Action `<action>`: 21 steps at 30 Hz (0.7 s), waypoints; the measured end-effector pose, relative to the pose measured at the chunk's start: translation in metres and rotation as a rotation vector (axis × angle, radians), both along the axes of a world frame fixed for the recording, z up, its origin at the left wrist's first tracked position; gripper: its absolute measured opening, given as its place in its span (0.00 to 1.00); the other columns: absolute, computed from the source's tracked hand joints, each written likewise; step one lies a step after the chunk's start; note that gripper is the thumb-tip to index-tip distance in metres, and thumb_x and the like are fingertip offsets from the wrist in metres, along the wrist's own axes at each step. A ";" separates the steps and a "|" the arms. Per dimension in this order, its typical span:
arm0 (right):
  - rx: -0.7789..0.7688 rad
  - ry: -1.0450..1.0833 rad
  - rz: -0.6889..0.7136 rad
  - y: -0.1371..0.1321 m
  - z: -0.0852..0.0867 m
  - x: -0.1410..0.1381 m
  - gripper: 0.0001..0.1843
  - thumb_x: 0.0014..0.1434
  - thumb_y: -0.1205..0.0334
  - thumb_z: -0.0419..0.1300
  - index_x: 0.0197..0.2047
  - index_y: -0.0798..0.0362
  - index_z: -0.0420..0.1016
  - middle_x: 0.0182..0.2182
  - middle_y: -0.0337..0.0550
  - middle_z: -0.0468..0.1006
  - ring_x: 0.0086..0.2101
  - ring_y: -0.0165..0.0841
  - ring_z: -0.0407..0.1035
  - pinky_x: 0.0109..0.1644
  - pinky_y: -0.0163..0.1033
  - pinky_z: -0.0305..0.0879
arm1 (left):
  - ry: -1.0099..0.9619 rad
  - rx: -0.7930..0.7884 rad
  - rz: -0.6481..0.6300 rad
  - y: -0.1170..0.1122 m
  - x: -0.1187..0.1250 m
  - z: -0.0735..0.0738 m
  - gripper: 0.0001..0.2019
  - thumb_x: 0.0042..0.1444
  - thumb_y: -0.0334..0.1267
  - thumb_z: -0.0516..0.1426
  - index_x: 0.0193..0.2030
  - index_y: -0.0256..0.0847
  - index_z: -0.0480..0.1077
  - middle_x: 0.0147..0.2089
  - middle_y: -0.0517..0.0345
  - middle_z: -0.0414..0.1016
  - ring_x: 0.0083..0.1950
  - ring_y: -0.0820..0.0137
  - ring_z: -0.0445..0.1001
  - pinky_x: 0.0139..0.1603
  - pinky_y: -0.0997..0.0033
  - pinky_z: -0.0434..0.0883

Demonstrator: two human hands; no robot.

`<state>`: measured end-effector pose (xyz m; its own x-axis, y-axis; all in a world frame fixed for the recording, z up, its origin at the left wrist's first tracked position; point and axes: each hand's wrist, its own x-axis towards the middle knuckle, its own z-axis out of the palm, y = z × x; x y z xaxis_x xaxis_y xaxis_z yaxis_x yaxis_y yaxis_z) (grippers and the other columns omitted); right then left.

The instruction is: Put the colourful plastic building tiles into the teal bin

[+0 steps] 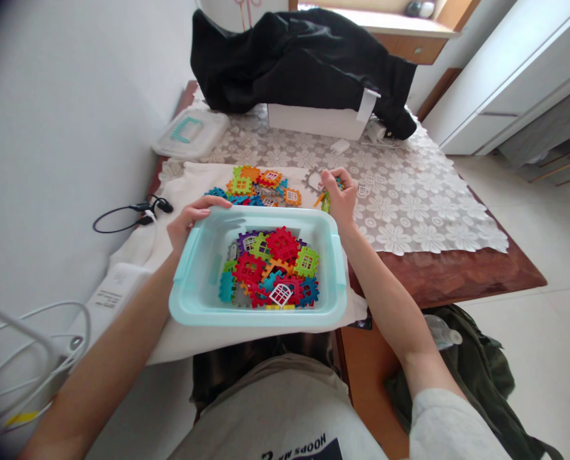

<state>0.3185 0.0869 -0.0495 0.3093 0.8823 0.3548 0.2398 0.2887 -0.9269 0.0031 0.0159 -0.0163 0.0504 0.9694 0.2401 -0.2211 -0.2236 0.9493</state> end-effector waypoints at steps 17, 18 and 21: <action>0.043 -0.343 0.843 -0.076 0.102 -0.011 0.24 0.54 0.32 0.79 0.46 0.36 0.88 0.41 0.44 0.84 0.45 0.47 0.80 0.53 0.56 0.78 | 0.050 0.047 0.065 0.001 -0.002 -0.009 0.05 0.57 0.40 0.63 0.32 0.45 0.80 0.43 0.53 0.86 0.49 0.55 0.85 0.50 0.55 0.85; -0.033 -0.410 0.861 -0.078 0.103 -0.011 0.28 0.50 0.29 0.79 0.47 0.36 0.89 0.41 0.44 0.85 0.48 0.49 0.81 0.56 0.58 0.78 | 0.057 0.046 0.066 0.001 -0.001 -0.009 0.06 0.57 0.40 0.62 0.32 0.45 0.81 0.43 0.54 0.86 0.49 0.55 0.85 0.49 0.56 0.85; -0.019 -0.304 0.722 -0.074 0.096 -0.005 0.35 0.52 0.17 0.70 0.47 0.37 0.88 0.42 0.45 0.85 0.51 0.50 0.81 0.56 0.60 0.79 | 0.065 0.045 0.079 0.000 -0.001 -0.008 0.06 0.58 0.40 0.62 0.32 0.45 0.81 0.44 0.54 0.86 0.47 0.56 0.85 0.47 0.57 0.86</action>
